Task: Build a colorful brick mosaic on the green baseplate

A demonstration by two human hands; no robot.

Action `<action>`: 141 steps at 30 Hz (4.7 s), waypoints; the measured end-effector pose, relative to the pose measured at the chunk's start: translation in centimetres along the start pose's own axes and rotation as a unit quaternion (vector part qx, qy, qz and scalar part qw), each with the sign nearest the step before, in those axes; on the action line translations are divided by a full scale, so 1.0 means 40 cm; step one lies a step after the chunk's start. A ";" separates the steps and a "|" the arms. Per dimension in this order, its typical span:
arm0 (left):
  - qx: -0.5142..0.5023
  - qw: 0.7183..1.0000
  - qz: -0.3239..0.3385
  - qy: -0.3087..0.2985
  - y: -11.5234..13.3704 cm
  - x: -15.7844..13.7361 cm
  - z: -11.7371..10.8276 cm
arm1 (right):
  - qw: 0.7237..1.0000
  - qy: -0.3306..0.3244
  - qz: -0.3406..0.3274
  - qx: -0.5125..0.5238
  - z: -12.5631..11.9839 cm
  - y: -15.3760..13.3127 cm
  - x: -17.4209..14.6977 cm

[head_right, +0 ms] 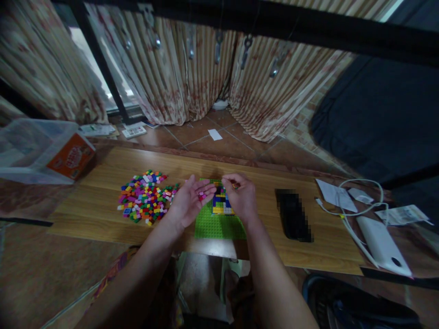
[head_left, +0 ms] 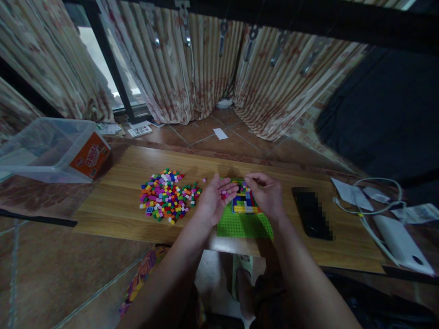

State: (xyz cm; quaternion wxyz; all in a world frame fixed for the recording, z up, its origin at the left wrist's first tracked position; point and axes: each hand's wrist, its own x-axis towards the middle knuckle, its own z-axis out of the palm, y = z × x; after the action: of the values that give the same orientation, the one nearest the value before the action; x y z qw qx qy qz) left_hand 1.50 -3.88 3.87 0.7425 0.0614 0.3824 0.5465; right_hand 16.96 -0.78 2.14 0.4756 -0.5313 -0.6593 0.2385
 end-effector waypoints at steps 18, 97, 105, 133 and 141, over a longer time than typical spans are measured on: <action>-0.025 0.996 0.004 -0.080 -0.001 -0.001 -0.008 | 0.967 -0.198 -0.126 -0.101 0.037 -0.075 -0.041; 0.195 0.974 0.108 0.029 -0.028 0.005 -0.034 | 0.993 -0.029 0.043 -0.103 0.044 0.080 -0.003; 0.072 0.994 0.072 0.032 -0.007 0.009 -0.018 | 0.998 0.014 0.060 -0.020 0.007 0.056 0.003; 0.167 0.981 0.097 0.000 -0.006 0.005 -0.030 | 0.979 -0.132 -0.134 -0.081 0.026 -0.045 -0.044; 0.235 0.965 0.110 -0.029 -0.022 0.004 -0.030 | 0.987 -0.151 -0.057 -0.013 0.017 -0.029 -0.050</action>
State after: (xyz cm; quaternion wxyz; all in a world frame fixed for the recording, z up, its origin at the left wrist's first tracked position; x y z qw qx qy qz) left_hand 1.43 -4.50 2.50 0.6535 0.2913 0.4696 0.5173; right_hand 15.78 -2.88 2.03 0.3767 -0.4570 -0.7556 0.2797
